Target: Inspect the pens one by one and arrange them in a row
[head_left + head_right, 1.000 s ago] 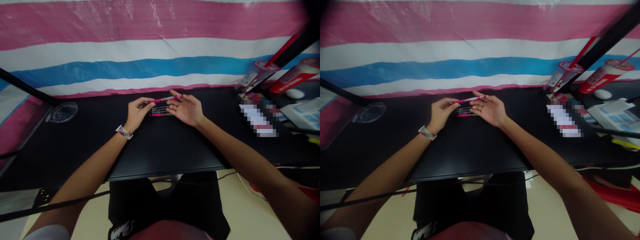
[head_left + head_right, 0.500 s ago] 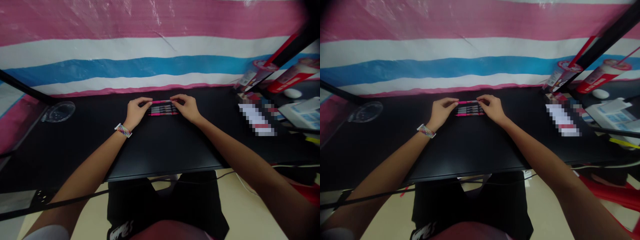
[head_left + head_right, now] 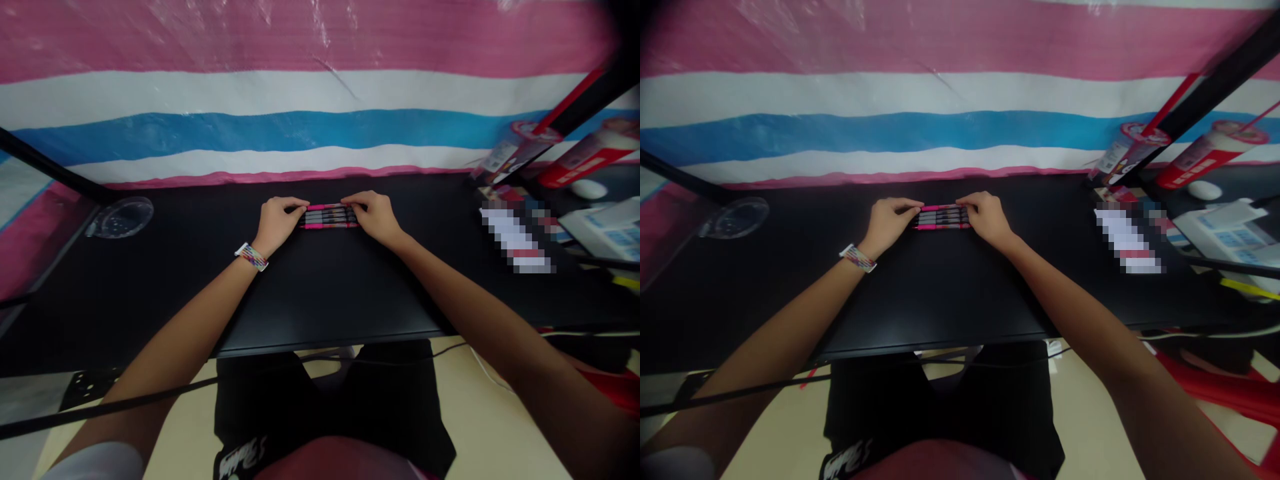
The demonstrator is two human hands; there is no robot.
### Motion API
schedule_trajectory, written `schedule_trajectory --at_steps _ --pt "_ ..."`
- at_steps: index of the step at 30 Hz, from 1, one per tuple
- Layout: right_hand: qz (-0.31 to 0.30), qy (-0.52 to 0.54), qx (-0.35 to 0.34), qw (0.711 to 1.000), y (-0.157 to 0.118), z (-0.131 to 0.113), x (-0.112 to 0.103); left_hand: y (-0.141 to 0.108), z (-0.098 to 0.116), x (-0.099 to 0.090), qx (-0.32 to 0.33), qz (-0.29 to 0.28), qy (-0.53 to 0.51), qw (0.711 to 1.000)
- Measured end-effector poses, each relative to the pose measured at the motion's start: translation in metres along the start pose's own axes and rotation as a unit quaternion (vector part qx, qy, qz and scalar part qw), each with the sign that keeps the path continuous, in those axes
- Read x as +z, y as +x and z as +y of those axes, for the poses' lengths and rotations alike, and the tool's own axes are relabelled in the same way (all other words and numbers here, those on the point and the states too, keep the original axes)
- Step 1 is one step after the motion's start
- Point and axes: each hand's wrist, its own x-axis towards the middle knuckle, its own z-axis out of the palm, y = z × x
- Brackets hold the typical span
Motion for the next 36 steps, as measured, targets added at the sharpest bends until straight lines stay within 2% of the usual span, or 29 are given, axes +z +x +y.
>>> schedule_trajectory --at_steps 11,14,17,20,23,26,30,36 --pt "-0.023 -0.012 0.000 1.000 0.000 -0.002 0.000 0.001 -0.002 0.000 0.009 -0.014 0.045 0.999" --pt "-0.011 0.006 0.009 1.000 -0.001 -0.004 -0.001 0.001 -0.001 0.000 -0.007 0.008 0.010 1.000" --pt "0.039 0.047 0.026 0.998 -0.002 -0.007 0.000 0.002 -0.002 0.001 -0.019 0.030 -0.040 0.999" --pt "0.094 0.102 0.066 0.988 -0.002 -0.009 0.004 0.003 -0.009 0.004 -0.034 0.061 -0.094 0.993" --pt "0.115 0.164 0.106 0.974 -0.003 -0.007 0.011 0.000 -0.018 0.011 -0.059 0.076 -0.128 0.987" --pt "0.120 0.212 0.130 0.961 -0.005 -0.005 0.020 -0.005 -0.020 0.020 -0.066 0.065 -0.147 0.985" --pt "0.099 0.247 0.134 0.954 -0.008 -0.008 0.029 -0.011 -0.011 0.032 -0.084 0.055 -0.202 0.974" --pt "0.085 0.256 0.149 0.951 -0.011 -0.024 0.028 -0.014 0.003 0.034 -0.105 0.033 -0.246 0.963"
